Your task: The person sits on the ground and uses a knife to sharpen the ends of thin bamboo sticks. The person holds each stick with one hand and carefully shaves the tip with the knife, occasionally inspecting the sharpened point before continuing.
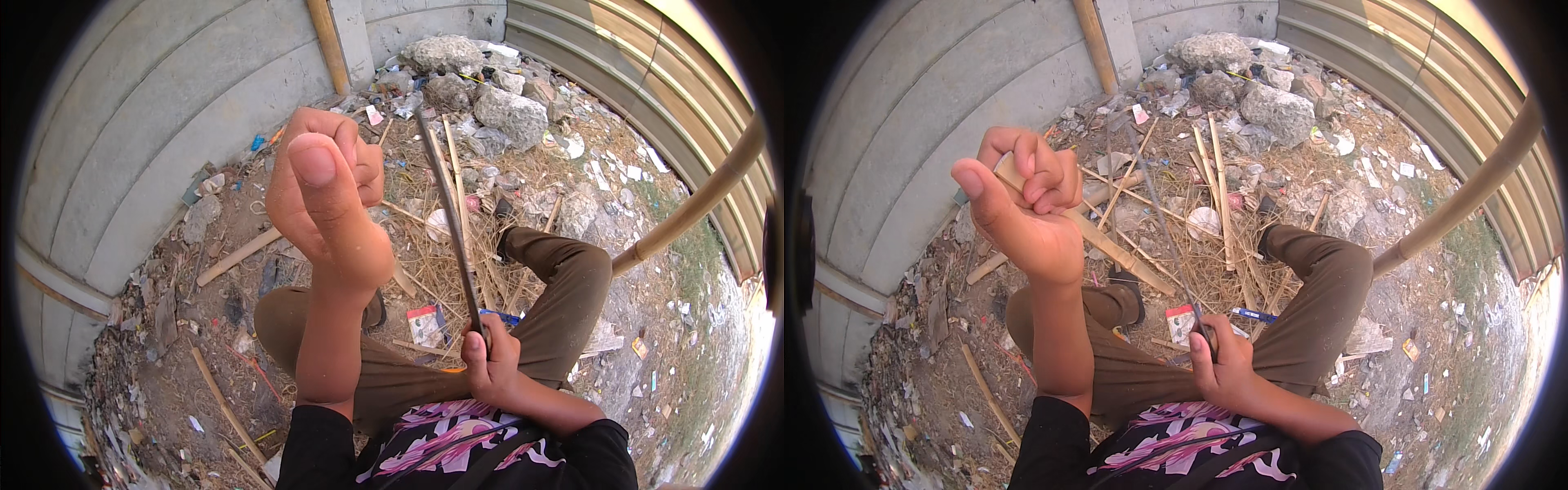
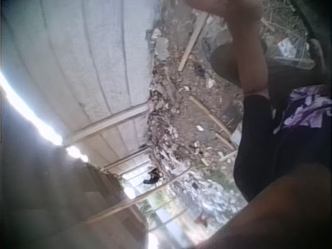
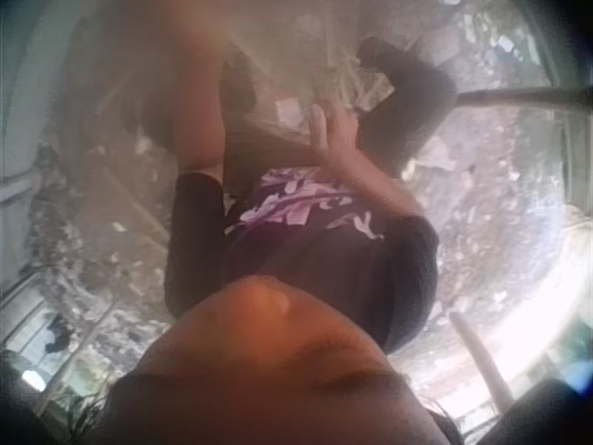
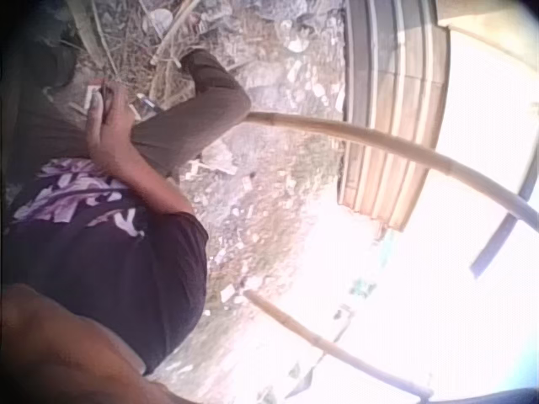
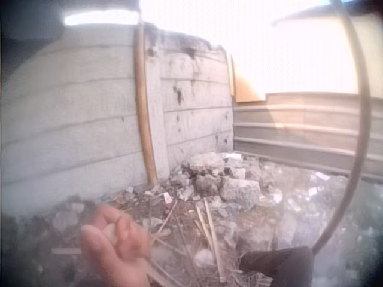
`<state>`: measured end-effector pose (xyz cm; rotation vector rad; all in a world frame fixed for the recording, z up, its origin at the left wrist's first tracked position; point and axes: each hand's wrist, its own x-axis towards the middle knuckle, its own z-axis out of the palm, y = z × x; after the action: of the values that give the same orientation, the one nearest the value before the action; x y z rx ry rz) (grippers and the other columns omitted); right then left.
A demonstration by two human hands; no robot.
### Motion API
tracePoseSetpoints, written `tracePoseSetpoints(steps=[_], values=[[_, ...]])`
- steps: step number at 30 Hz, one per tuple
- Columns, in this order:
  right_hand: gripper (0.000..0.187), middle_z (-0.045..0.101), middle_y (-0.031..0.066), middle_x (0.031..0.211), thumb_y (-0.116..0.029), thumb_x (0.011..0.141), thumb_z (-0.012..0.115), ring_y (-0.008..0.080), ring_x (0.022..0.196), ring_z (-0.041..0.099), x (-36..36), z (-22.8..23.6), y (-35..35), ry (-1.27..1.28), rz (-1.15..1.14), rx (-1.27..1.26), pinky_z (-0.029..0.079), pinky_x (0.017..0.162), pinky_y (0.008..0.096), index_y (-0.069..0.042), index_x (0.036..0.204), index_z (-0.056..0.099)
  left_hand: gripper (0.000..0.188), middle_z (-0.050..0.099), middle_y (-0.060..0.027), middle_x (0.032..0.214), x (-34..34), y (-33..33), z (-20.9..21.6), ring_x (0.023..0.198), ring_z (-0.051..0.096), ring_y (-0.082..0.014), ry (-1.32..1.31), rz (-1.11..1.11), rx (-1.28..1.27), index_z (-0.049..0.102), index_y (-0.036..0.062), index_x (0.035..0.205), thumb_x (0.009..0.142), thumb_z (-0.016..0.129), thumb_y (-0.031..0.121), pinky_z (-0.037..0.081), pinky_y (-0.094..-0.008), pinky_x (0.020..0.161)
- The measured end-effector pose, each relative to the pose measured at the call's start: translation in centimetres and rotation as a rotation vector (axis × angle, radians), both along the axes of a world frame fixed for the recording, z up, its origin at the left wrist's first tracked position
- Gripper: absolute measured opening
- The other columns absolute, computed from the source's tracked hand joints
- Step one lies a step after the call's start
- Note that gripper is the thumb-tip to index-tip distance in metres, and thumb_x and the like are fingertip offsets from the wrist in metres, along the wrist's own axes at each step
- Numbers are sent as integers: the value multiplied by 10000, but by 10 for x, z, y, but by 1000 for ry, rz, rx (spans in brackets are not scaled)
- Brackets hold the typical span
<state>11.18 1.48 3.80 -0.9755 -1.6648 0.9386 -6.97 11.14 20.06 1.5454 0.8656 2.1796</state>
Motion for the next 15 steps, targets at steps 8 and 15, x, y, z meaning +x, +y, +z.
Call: tracePoseSetpoints(steps=[8,15], values=[[353,407,-37,559,-343,1065,487,41,463,361,18,-29,7,9,154,-654,296,430,239,-21,932,546,583,282,53,618,-10,3,1,507,203,-36,-16,35,10,383,92,809,992,418,644,141,-227,467],[290,493,-33,604,-255,1064,449,37,530,440,5,21,3,511,36,5,347,492,232,17,1001,529,587,279,50,617,-5,11,3,511,201,-40,-74,15,-10,386,89,811,993,405,647,138,-227,467]])
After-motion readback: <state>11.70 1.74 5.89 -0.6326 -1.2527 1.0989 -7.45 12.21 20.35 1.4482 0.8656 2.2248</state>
